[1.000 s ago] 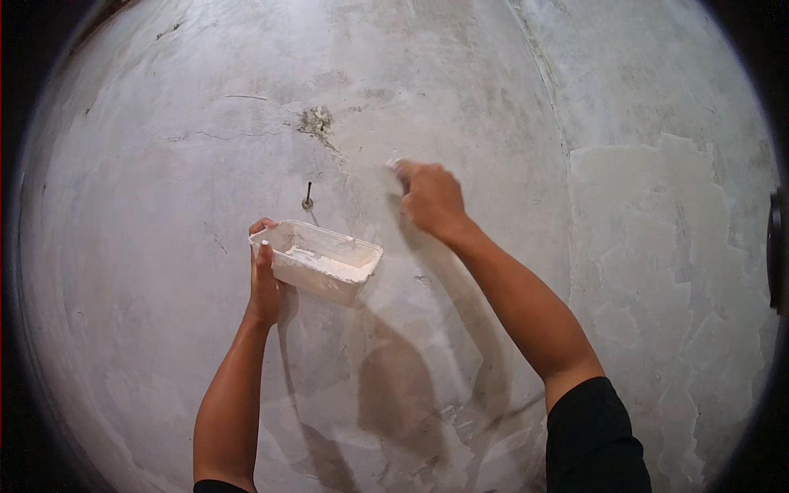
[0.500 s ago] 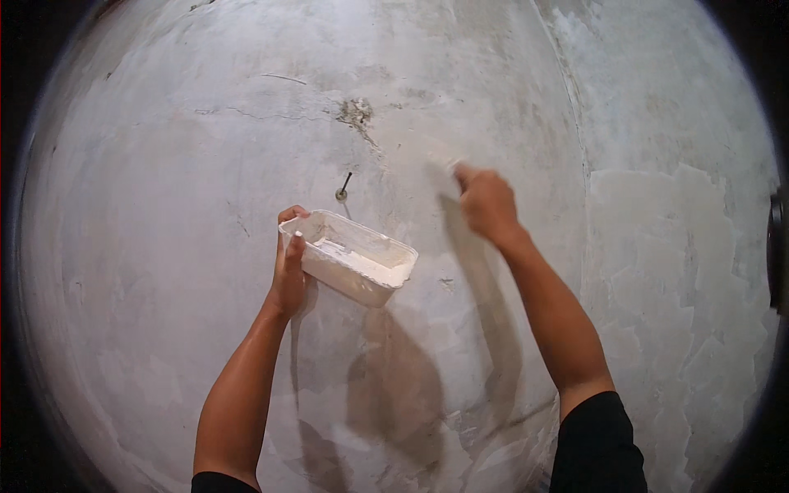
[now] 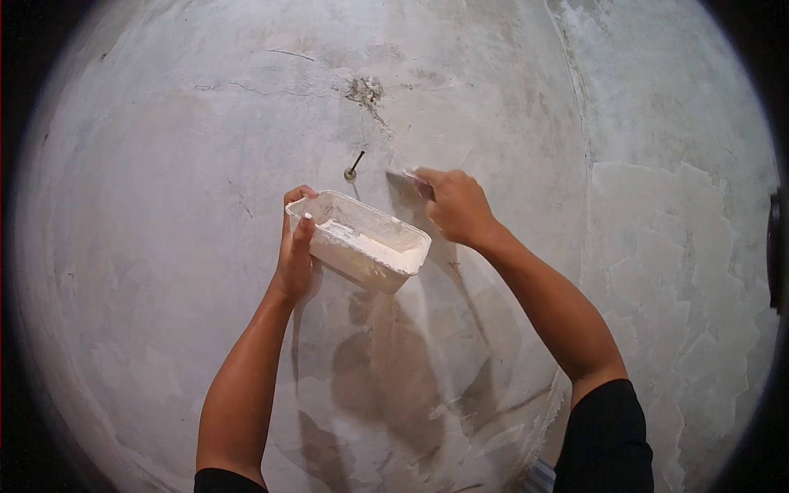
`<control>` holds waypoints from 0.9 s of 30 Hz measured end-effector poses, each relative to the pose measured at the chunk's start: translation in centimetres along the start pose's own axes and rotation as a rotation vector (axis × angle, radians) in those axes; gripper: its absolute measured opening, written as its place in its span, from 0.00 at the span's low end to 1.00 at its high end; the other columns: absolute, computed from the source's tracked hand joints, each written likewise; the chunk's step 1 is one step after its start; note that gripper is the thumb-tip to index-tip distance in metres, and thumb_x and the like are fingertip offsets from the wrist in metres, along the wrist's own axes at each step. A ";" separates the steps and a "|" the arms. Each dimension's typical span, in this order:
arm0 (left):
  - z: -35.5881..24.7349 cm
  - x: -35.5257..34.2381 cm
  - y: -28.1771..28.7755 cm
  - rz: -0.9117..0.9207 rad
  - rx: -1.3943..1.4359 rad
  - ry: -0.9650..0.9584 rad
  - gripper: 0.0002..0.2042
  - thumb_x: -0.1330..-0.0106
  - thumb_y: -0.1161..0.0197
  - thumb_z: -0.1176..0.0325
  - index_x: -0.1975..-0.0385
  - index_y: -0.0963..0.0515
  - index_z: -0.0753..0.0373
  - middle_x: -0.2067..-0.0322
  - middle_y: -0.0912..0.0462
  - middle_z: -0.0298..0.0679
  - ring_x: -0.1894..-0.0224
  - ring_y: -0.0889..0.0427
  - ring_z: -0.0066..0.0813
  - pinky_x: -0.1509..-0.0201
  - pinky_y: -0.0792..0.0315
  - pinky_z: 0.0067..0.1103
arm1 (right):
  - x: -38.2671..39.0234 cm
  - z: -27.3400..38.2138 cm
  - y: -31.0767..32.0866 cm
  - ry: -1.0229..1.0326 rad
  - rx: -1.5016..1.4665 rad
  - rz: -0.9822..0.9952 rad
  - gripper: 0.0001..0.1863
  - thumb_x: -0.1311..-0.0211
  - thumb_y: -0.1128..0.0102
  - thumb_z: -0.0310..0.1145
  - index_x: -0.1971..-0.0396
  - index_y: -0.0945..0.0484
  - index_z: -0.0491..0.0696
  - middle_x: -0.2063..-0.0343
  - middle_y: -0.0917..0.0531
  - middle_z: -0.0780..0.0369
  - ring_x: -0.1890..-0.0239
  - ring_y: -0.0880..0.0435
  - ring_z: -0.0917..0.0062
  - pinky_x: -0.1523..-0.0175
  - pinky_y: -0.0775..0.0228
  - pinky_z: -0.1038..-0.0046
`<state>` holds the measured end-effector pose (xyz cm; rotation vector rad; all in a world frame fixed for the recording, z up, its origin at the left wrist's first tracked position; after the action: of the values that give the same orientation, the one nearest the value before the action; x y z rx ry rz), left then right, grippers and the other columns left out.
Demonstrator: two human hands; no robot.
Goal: Applying and smoothing wall filler using a putty knife to repair wall imperfections.
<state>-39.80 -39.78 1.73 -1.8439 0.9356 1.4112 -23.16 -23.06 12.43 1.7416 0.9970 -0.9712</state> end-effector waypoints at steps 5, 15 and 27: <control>0.0 -0.1 -0.4 0.011 -0.039 -0.027 0.28 0.32 0.46 0.40 0.41 0.43 0.50 0.52 0.31 0.39 0.46 0.30 0.29 0.41 0.33 0.27 | -0.7 -5.0 3.9 -0.188 -0.051 -0.125 0.17 0.44 0.47 0.27 0.55 0.18 0.52 0.67 0.14 0.53 0.63 0.16 0.53 0.57 0.25 0.56; -0.2 0.3 0.5 -0.020 0.019 -0.013 0.28 0.32 0.46 0.40 0.42 0.42 0.50 0.53 0.30 0.39 0.47 0.30 0.29 0.42 0.33 0.27 | 0.6 -2.5 -0.7 -0.114 0.008 -0.033 0.24 0.53 0.49 0.23 0.54 0.17 0.51 0.66 0.14 0.51 0.63 0.15 0.53 0.56 0.24 0.58; -5.6 4.4 1.3 -0.032 -0.048 0.024 0.29 0.33 0.46 0.41 0.41 0.42 0.52 0.52 0.32 0.39 0.47 0.30 0.30 0.43 0.32 0.27 | -5.5 3.1 0.5 -0.158 0.000 -0.207 0.17 0.42 0.49 0.27 0.54 0.18 0.54 0.67 0.15 0.51 0.62 0.16 0.51 0.56 0.24 0.53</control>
<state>-37.16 -45.74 -1.30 -1.9069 0.8867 1.4063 -25.35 -27.31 16.63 1.5564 1.0885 -1.2195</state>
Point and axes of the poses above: each hand's wrist, its own x-axis away from the middle knuckle, its own y-axis out of the back of the hand, z = x × y, the point moved 3 cm from there along -x, towards the middle knuckle
